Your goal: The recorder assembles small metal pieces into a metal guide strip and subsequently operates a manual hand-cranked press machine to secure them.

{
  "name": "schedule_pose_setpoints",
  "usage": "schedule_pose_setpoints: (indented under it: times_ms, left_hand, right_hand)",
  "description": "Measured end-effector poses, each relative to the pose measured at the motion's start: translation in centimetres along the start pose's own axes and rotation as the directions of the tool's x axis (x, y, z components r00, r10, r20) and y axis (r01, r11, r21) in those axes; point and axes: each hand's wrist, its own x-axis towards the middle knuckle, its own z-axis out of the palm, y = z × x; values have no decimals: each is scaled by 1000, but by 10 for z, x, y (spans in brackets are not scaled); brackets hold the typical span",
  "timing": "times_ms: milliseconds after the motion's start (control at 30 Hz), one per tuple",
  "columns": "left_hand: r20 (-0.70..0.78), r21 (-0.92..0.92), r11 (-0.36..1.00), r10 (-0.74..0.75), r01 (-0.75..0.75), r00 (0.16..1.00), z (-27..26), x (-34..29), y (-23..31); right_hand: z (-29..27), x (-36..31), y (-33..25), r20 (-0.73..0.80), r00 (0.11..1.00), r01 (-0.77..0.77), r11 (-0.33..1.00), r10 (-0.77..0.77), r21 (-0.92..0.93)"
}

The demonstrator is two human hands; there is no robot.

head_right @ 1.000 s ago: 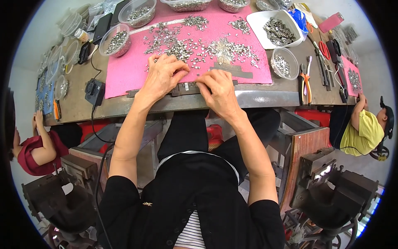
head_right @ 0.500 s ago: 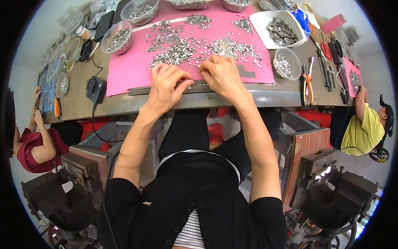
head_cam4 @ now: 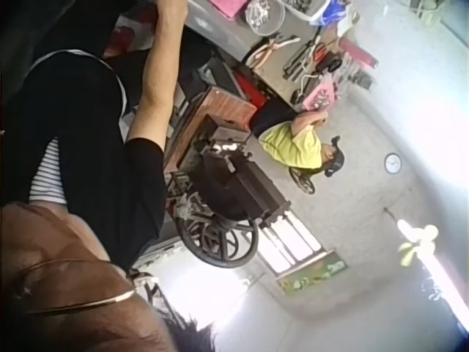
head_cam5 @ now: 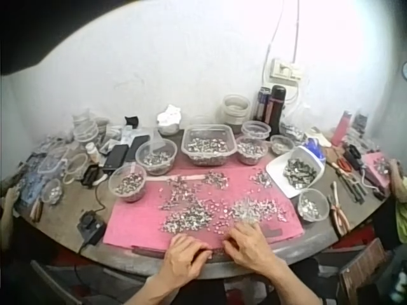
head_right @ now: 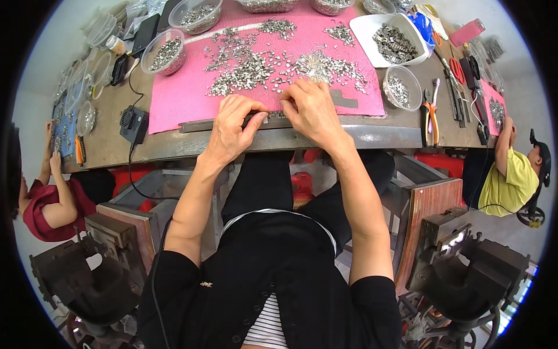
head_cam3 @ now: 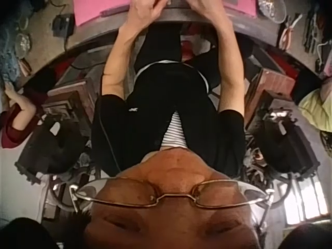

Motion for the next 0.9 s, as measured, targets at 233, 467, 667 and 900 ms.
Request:
schedule_pose_setpoints:
  times_ms: [233,467,667,900]
  left_hand:
    - [-31,23,1000,10,-9,999,5,0,-1]
    - [-60,108,993,-36,42,998,15,2,8]
    - [-87,177,982,-45,59,995,18,0,7]
    - [-57,280,951,-121,133,991,-12,-24,7]
  right_hand:
    - [14,-16,-18,-121,992,47,997,-39,69]
    - [5,-28,-11,-135,990,-25,994,40,105]
    - [-7,-49,-2,-289,949,-106,991,125,78]
    - [-10,-74,6,-227,968,-116,993,110,-13]
